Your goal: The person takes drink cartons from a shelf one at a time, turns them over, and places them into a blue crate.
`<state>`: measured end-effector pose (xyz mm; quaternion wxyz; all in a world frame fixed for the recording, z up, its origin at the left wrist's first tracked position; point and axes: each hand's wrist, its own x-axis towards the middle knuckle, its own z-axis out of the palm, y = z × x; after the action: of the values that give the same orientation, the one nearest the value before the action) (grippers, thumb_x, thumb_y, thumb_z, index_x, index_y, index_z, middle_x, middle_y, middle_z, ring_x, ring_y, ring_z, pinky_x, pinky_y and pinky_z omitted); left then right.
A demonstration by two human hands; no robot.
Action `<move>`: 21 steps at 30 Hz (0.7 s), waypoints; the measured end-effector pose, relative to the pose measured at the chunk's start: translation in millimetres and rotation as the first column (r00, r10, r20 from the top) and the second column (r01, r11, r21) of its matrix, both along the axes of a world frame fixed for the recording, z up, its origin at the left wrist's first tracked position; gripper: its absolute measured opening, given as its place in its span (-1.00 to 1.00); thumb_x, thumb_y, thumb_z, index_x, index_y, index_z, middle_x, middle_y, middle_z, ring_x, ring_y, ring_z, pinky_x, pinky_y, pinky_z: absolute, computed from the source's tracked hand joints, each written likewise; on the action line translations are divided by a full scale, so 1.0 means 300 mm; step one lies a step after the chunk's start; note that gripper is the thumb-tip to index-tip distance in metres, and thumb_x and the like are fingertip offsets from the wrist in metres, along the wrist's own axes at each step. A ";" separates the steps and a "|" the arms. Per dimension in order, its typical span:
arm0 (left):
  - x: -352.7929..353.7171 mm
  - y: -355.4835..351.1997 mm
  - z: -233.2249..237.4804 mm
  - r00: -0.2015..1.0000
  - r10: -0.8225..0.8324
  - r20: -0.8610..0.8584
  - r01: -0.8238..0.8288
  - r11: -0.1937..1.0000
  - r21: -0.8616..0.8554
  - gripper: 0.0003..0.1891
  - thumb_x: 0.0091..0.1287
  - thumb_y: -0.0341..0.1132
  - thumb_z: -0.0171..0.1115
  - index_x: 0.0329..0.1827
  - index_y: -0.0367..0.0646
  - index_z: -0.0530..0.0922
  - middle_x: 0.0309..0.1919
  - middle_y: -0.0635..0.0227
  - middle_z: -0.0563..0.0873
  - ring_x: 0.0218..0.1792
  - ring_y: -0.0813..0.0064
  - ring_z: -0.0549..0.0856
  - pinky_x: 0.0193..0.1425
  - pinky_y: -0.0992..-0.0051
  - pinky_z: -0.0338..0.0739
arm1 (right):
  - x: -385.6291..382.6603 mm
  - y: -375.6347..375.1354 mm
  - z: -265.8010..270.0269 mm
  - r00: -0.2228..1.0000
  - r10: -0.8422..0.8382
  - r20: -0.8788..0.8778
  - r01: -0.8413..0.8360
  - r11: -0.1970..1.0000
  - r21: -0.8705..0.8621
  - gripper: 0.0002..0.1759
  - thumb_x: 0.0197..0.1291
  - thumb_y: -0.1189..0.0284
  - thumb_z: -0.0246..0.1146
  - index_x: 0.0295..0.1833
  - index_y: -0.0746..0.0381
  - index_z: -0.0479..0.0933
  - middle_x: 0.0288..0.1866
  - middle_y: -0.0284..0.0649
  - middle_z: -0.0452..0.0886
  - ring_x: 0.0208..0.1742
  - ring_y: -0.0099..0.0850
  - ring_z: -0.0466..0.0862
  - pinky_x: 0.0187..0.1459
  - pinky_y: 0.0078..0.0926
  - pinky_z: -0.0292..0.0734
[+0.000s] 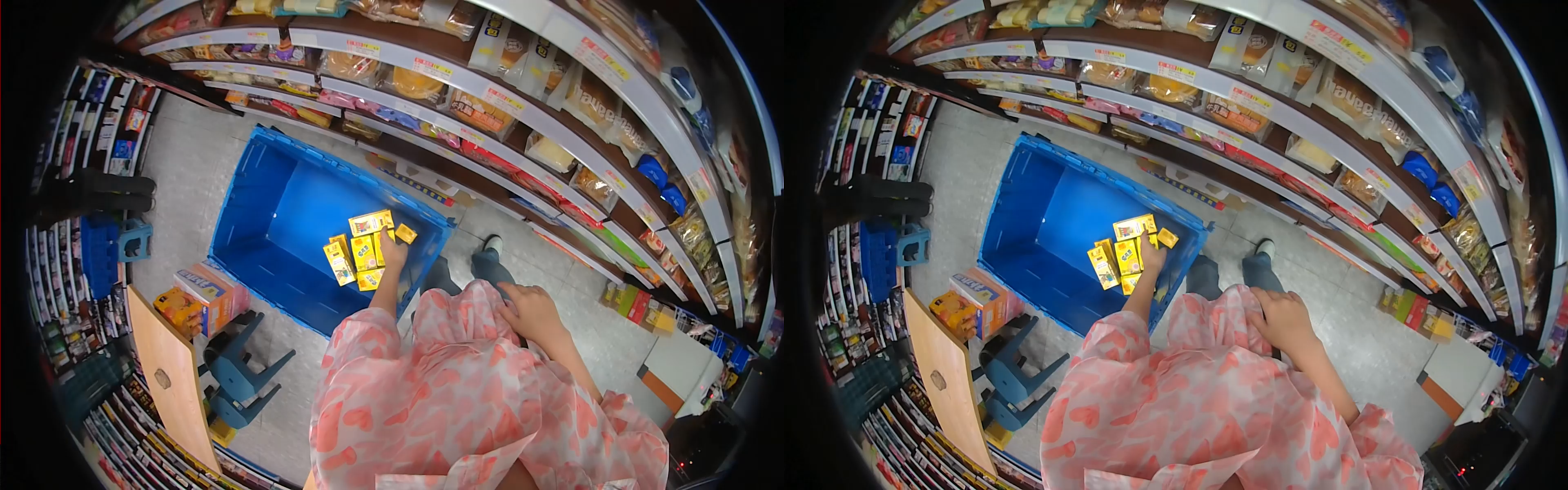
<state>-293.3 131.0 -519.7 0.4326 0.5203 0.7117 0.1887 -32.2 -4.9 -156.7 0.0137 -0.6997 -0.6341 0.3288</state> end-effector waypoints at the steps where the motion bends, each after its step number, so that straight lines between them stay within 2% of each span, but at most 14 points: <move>1: -0.013 -0.007 -0.007 1.000 0.019 0.017 -0.019 0.999 0.039 -0.20 0.07 -0.54 0.32 0.47 -0.26 0.25 0.22 -0.15 0.55 0.23 -0.12 0.55 0.37 0.19 0.43 | 0.008 0.002 -0.001 1.000 0.008 -0.018 -0.008 1.000 0.007 -0.49 0.19 0.21 0.32 0.22 0.19 0.54 -0.10 -0.03 0.72 -0.05 -0.02 0.70 0.12 -0.10 0.51; 2: -0.010 -0.011 0.026 0.994 0.103 0.042 -0.105 0.994 0.027 -0.23 0.09 -0.58 0.23 0.47 -0.25 0.25 0.17 -0.10 0.58 0.14 -0.04 0.62 0.26 0.22 0.51 | 0.018 0.004 -0.004 0.999 0.015 -0.035 -0.014 1.000 0.017 -0.49 0.19 0.20 0.31 0.21 0.19 0.54 -0.09 -0.02 0.72 -0.04 -0.02 0.70 0.12 -0.10 0.51; 5: -0.004 -0.015 0.157 0.961 0.235 0.145 -0.246 0.967 0.065 -0.23 0.09 -0.59 0.22 0.47 -0.22 0.26 0.17 -0.03 0.60 0.07 0.06 0.66 0.18 0.24 0.55 | 0.058 0.003 -0.021 0.997 0.045 -0.063 -0.041 0.997 0.058 -0.49 0.20 0.17 0.30 0.21 0.18 0.55 -0.06 -0.02 0.71 -0.02 -0.03 0.70 0.11 -0.09 0.51; 7: 0.015 -0.030 0.231 0.931 0.261 0.257 -0.312 0.932 0.184 -0.27 0.14 -0.61 0.18 0.47 -0.18 0.27 0.17 0.05 0.60 0.04 0.19 0.67 0.15 0.29 0.56 | 0.093 -0.002 -0.035 0.995 0.076 -0.069 -0.071 0.994 0.080 -0.48 0.20 0.16 0.29 0.22 0.18 0.56 -0.05 -0.01 0.71 -0.02 -0.02 0.70 0.10 -0.09 0.52; 9: 0.079 -0.032 0.370 0.907 0.271 0.321 -0.348 0.913 0.212 -0.31 0.20 -0.65 0.13 0.46 -0.14 0.27 0.17 0.13 0.60 0.02 0.27 0.67 0.13 0.37 0.56 | 0.147 -0.001 -0.044 0.993 0.110 -0.051 -0.104 0.989 0.107 -0.48 0.20 0.16 0.28 0.22 0.19 0.56 -0.04 0.00 0.71 -0.02 -0.02 0.70 0.07 -0.10 0.54; 13: 0.267 -0.035 0.624 0.872 0.141 0.468 -0.292 0.919 0.266 -0.38 0.28 -0.68 0.04 0.45 -0.17 0.27 0.13 0.17 0.60 0.02 0.41 0.65 0.10 0.49 0.55 | 0.278 0.017 -0.019 0.990 0.091 -0.103 -0.064 0.968 0.243 -0.51 0.21 0.18 0.28 0.20 0.20 0.57 -0.03 0.02 0.72 -0.03 -0.01 0.71 0.05 -0.09 0.56; 16: 0.452 -0.036 0.763 0.819 -0.073 0.569 -0.178 0.910 0.374 -0.46 0.35 -0.65 0.02 0.41 -0.22 0.30 0.09 0.18 0.63 0.00 0.45 0.66 0.12 0.50 0.53 | 0.392 0.036 0.048 0.989 0.060 -0.134 -0.004 0.922 0.387 -0.55 0.25 0.22 0.27 0.18 0.20 0.58 -0.04 -0.02 0.73 -0.03 -0.03 0.71 0.06 -0.05 0.57; 19: 0.681 -0.045 0.945 0.801 -0.275 0.533 -0.009 0.883 0.469 -0.51 0.38 -0.63 0.02 0.39 -0.23 0.33 0.02 0.20 0.67 -0.01 0.46 0.68 0.15 0.50 0.53 | 0.525 0.026 0.104 0.982 0.047 -0.181 0.070 0.806 0.587 -0.59 0.28 0.25 0.26 0.18 0.20 0.58 -0.03 -0.05 0.73 -0.03 -0.06 0.72 0.03 -0.06 0.58; 21: 0.821 -0.064 1.034 0.739 -0.428 0.521 0.110 0.839 0.533 -0.54 0.42 -0.62 0.06 0.38 -0.21 0.34 -0.01 0.22 0.69 -0.02 0.47 0.70 0.14 0.51 0.54 | 0.615 -0.003 0.196 0.981 -0.046 -0.189 0.147 0.814 0.562 -0.65 0.29 0.28 0.26 0.13 0.19 0.60 -0.02 -0.06 0.74 -0.03 -0.07 0.72 0.00 -0.11 0.60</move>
<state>-47.0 111.9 -209.6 0.5263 0.6171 0.3754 0.4486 152.2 -6.0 -97.8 0.2931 -0.6644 -0.6637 0.1793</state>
